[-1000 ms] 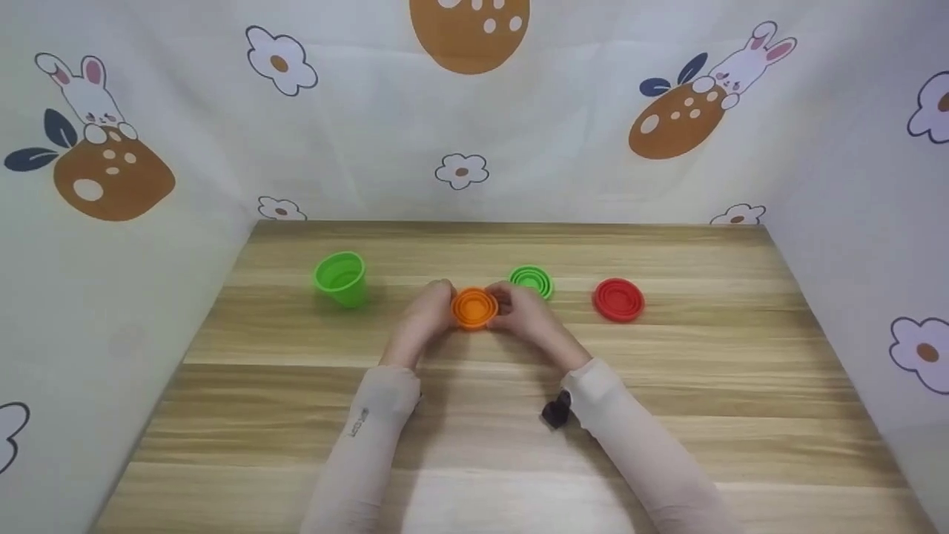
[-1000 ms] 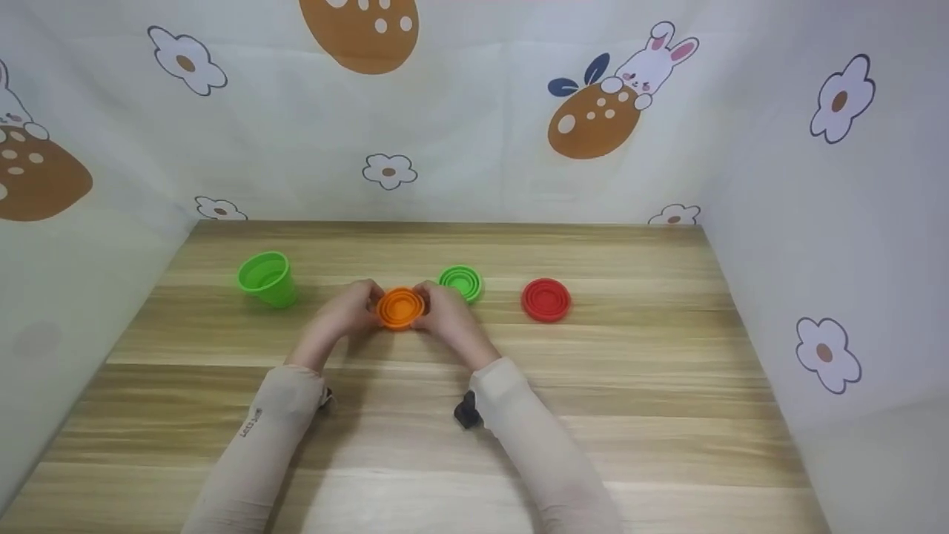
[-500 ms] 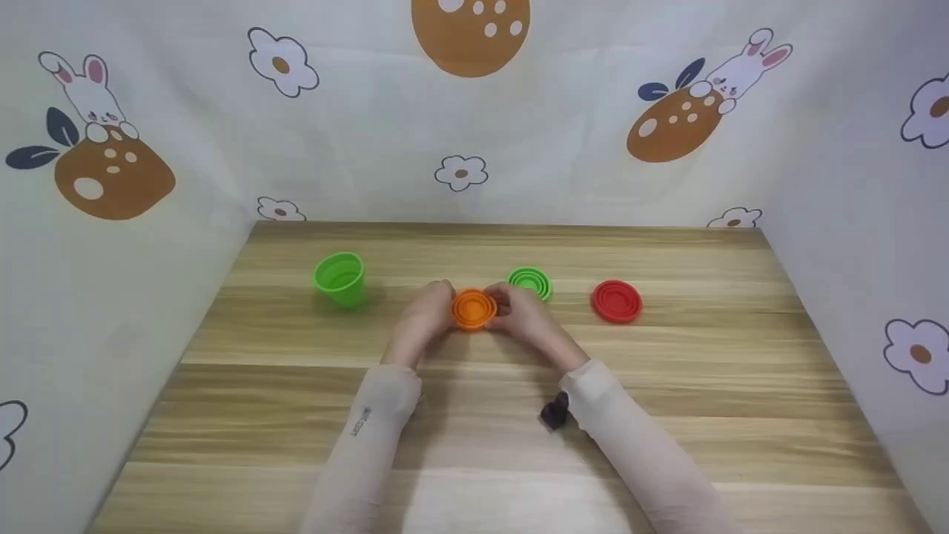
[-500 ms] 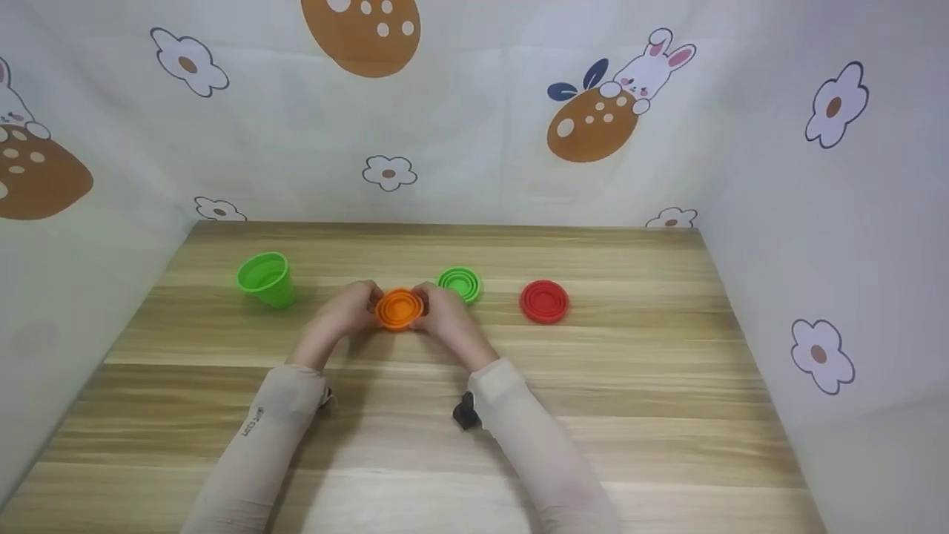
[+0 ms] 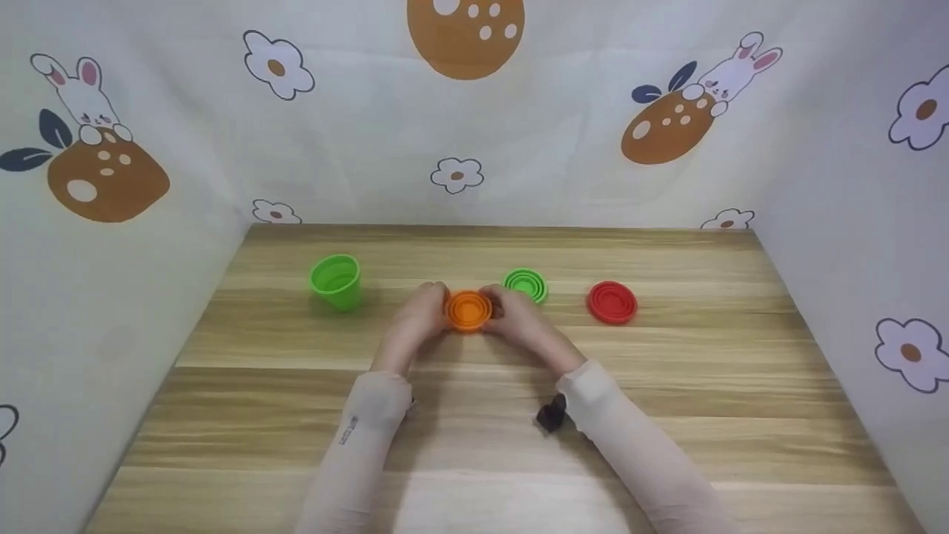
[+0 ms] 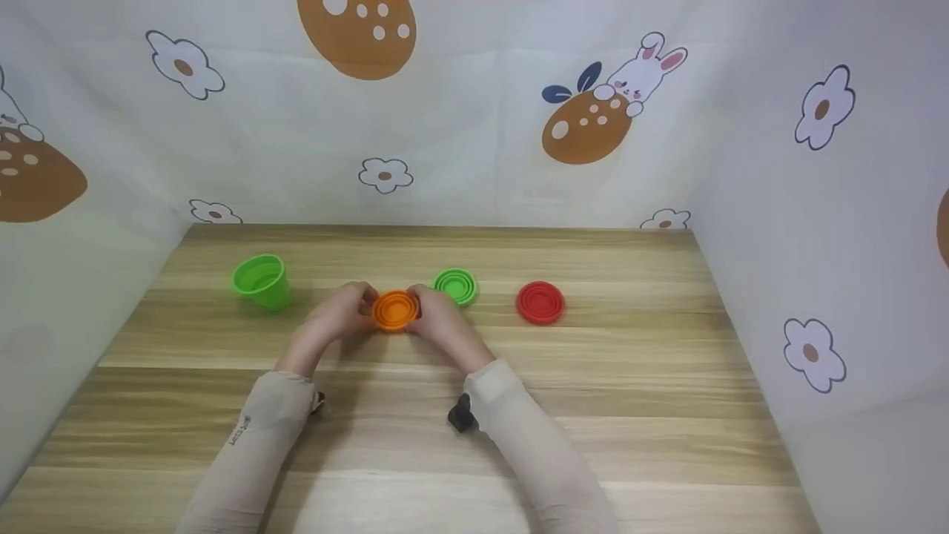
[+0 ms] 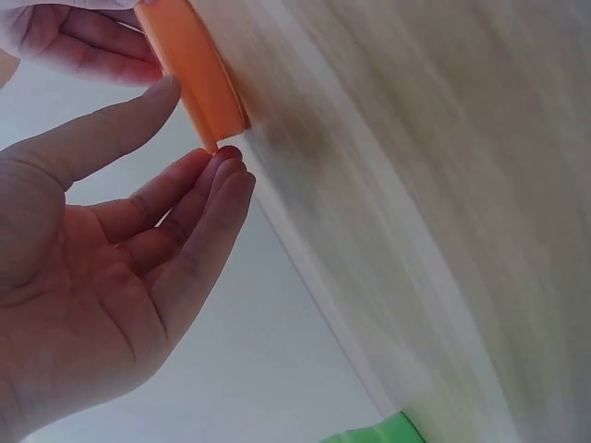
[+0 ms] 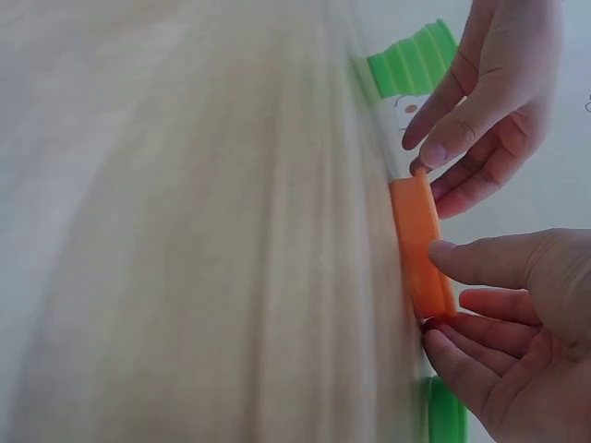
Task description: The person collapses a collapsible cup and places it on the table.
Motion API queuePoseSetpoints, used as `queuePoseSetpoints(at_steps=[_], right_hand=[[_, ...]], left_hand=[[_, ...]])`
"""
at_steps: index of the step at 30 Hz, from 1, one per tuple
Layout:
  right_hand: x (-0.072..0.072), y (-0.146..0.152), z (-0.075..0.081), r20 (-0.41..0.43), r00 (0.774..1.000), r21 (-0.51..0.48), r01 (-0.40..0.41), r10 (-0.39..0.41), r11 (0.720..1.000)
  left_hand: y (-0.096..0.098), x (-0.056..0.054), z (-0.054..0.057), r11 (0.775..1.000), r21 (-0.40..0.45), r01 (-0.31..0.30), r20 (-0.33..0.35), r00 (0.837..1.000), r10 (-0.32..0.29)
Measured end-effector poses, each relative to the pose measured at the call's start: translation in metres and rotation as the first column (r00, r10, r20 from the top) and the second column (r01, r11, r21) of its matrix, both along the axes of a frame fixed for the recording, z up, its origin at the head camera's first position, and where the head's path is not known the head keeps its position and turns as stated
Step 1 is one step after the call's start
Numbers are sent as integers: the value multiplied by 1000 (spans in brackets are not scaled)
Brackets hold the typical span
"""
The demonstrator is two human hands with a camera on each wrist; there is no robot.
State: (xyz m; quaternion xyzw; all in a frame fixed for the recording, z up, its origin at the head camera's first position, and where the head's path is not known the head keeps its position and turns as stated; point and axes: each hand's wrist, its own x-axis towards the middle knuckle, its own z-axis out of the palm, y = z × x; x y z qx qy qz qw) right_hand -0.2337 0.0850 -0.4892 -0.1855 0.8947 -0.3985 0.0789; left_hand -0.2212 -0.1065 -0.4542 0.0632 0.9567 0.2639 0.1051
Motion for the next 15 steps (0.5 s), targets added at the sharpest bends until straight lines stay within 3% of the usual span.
queuePoseSetpoints(at_steps=[6, 9, 12, 15], right_hand=[[-3, 0, 6, 0, 1000, 24, -8, 8, 1000], [-4, -1, 7, -6, 1000, 41, -20, 20, 999], [-4, -1, 6, -5, 1000, 38, -25, 26, 999], [-4, -1, 6, 8, 1000, 23, -24, 24, 999]], left_hand=[[-17, 0, 18, 994, 97, -60, 4, 998, 59], [-31, -1, 28, 989, 122, -78, -77, 993, 88], [-47, -1, 37, 977, 176, -116, -196, 969, 150], [-64, 2, 42, 953, 252, -168, -289, 927, 240]])
